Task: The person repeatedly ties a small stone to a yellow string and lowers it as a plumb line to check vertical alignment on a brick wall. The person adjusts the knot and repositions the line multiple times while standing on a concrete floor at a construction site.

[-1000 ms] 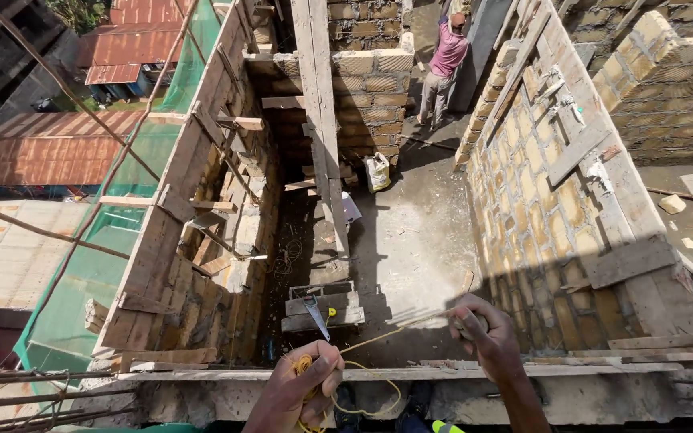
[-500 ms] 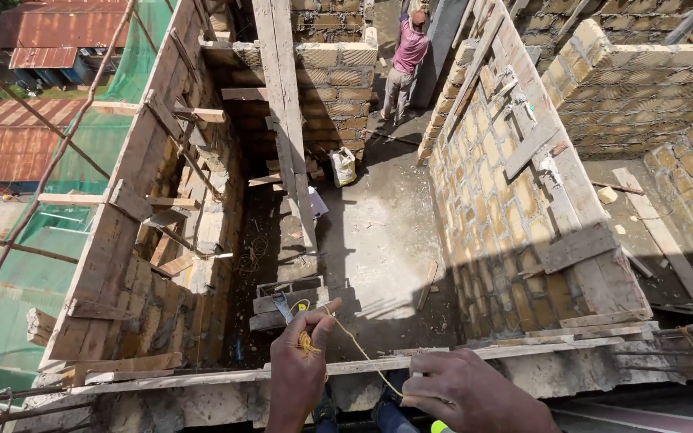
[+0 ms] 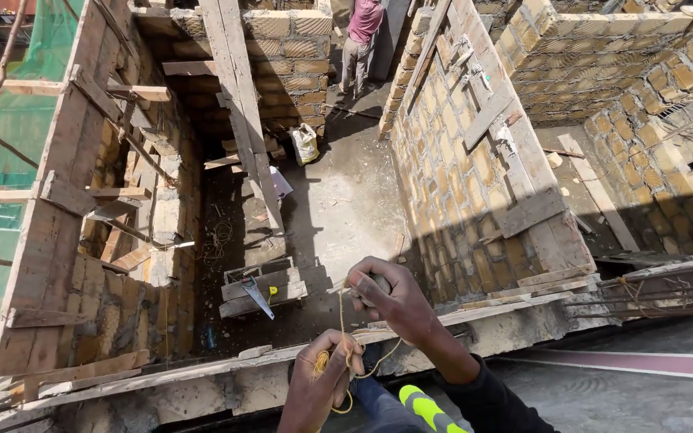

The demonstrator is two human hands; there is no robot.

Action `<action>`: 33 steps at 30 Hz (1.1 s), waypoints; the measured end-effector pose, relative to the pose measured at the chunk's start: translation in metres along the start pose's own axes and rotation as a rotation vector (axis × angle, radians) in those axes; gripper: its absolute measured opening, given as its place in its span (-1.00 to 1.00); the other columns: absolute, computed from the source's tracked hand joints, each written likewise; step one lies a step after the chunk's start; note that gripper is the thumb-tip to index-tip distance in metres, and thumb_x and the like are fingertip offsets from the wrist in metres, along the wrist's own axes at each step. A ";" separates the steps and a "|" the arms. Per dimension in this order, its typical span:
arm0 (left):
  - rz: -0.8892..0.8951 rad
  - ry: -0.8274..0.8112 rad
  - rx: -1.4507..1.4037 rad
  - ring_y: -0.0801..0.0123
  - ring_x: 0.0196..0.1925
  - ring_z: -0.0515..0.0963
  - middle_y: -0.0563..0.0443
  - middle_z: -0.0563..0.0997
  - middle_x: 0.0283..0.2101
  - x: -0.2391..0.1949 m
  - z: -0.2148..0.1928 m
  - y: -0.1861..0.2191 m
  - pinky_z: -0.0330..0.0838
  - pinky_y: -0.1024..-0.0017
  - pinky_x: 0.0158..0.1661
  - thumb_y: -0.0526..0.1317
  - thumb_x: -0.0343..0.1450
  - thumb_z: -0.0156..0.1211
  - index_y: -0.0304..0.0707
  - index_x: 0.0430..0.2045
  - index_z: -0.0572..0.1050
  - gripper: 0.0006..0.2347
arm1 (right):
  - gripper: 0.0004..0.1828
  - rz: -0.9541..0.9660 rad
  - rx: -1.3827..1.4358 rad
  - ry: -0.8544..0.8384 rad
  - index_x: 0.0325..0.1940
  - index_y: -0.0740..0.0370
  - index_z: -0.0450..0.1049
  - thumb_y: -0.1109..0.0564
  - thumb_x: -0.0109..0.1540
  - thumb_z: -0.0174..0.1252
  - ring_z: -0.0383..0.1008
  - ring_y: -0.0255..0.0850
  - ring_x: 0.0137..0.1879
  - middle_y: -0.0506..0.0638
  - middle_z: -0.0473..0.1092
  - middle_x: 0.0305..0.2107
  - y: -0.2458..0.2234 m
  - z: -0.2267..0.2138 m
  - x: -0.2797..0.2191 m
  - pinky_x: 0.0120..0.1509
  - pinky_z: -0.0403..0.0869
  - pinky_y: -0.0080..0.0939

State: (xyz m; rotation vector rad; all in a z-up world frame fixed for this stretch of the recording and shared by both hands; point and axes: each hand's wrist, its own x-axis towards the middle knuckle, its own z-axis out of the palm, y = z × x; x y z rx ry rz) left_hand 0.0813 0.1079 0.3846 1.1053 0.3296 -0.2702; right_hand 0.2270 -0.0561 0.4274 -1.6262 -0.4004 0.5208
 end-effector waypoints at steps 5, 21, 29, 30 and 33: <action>0.000 0.150 -0.108 0.48 -0.59 0.30 -0.01 0.62 -0.43 -0.001 0.002 -0.001 0.27 0.40 -0.42 0.01 0.74 0.19 -0.36 -0.20 0.69 -0.63 | -0.56 0.159 0.168 -0.039 0.04 0.24 0.59 -0.21 0.51 0.29 0.45 -0.27 -0.36 0.06 0.51 -0.37 0.026 0.008 -0.011 -0.31 0.49 -0.26; 0.237 0.043 -0.479 0.38 -0.46 0.41 -0.15 0.58 -0.28 0.005 -0.006 -0.033 0.35 0.36 -0.37 0.06 0.74 0.06 -0.51 -0.08 0.60 -0.55 | -0.32 0.340 0.481 0.015 0.48 0.22 0.50 -0.13 0.36 0.43 0.58 -0.14 0.15 0.07 0.43 0.02 0.026 0.013 -0.028 0.28 0.62 -0.09; 0.142 0.113 -0.254 0.35 -0.51 0.41 -0.20 0.63 -0.29 -0.004 0.001 -0.010 0.36 0.31 -0.38 -0.14 0.70 0.13 -0.33 -0.26 0.46 -0.77 | 0.12 0.235 0.660 -0.057 0.74 0.35 0.22 0.12 0.17 0.59 0.58 -0.05 0.28 0.13 0.45 0.14 0.039 0.015 -0.036 0.39 0.61 -0.05; 0.110 0.110 -0.207 0.36 -0.49 0.43 -0.17 0.66 -0.27 -0.005 0.001 -0.008 0.38 0.32 -0.36 -0.12 0.70 0.14 -0.28 -0.25 0.46 -0.78 | 0.12 0.226 0.589 -0.096 0.75 0.30 0.21 0.05 0.19 0.60 0.57 -0.07 0.28 0.14 0.47 0.16 0.042 0.014 -0.037 0.38 0.61 -0.04; 0.111 0.100 -0.098 0.42 -0.50 0.39 -0.02 0.55 -0.43 -0.008 0.000 -0.002 0.34 0.36 -0.35 -0.08 0.69 0.22 -0.24 -0.29 0.54 -0.75 | 0.09 0.222 0.480 -0.156 0.73 0.25 0.25 -0.09 0.24 0.62 0.58 -0.13 0.19 0.12 0.51 0.13 0.039 0.013 -0.040 0.28 0.63 -0.09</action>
